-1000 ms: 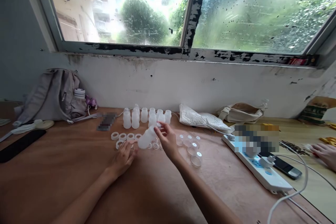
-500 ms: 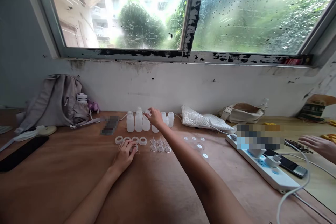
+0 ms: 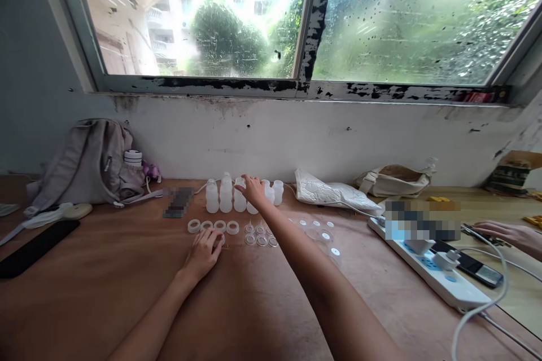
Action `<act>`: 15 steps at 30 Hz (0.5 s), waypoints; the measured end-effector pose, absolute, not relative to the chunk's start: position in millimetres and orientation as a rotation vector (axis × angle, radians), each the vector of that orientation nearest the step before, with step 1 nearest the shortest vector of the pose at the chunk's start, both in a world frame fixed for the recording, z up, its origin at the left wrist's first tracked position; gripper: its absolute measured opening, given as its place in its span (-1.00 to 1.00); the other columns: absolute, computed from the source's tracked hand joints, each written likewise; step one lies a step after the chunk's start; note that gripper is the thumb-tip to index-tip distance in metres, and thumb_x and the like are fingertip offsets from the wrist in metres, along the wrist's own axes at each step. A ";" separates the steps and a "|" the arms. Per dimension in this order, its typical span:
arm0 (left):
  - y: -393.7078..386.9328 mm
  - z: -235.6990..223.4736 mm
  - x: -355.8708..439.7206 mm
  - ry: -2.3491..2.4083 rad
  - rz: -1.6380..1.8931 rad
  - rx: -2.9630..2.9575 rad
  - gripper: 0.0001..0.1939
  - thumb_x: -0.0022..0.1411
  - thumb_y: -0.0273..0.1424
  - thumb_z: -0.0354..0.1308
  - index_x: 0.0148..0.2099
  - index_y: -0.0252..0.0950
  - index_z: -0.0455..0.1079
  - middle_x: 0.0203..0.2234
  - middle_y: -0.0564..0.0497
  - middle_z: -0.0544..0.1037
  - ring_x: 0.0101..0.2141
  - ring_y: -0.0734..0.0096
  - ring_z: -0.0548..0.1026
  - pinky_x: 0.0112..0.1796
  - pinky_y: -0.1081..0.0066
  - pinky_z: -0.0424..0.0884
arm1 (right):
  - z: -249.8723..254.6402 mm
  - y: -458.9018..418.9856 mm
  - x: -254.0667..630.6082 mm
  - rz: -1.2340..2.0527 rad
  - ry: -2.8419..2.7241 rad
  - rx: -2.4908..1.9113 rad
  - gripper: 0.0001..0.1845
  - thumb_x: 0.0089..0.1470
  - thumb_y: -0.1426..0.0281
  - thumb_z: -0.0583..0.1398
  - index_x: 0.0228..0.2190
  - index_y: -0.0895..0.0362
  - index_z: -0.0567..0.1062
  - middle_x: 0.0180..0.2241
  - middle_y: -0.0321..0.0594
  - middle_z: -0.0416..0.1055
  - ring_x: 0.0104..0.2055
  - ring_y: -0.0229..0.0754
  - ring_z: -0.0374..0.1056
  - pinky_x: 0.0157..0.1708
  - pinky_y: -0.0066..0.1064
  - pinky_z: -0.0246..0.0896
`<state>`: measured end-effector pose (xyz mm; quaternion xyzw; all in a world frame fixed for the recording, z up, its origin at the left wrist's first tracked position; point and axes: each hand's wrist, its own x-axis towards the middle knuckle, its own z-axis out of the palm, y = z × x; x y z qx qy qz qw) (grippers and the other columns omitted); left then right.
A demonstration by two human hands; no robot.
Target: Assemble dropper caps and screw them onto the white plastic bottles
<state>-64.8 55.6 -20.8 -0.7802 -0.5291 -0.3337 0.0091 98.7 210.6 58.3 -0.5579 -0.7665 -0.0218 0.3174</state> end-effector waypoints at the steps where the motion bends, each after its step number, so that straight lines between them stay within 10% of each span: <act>1: 55.8 -21.0 -65.2 -1.653 -1.024 -2.437 -0.85 0.14 -0.46 -0.06 -0.23 -0.25 0.28 -0.30 -0.02 0.40 -0.22 0.30 0.34 -0.21 0.27 0.27 | 59.4 208.7 99.4 -0.065 -2.010 -1.451 -0.60 -0.06 0.17 0.14 -0.19 0.11 0.34 -0.35 -0.11 0.41 -0.21 0.00 0.23 -0.24 -0.20 -0.03; 15: 40.7 -24.4 -50.4 -1.665 -0.887 -2.303 -0.80 0.08 -0.42 0.00 -0.20 -0.27 0.29 -0.16 -0.13 0.38 -0.12 0.11 0.29 -0.09 0.04 0.12 | -21.7 79.6 181.4 0.061 -1.837 -1.314 -0.81 0.07 0.33 0.00 -0.32 0.11 0.35 -0.49 -0.23 0.29 -0.43 -0.19 0.25 -0.42 -0.39 0.13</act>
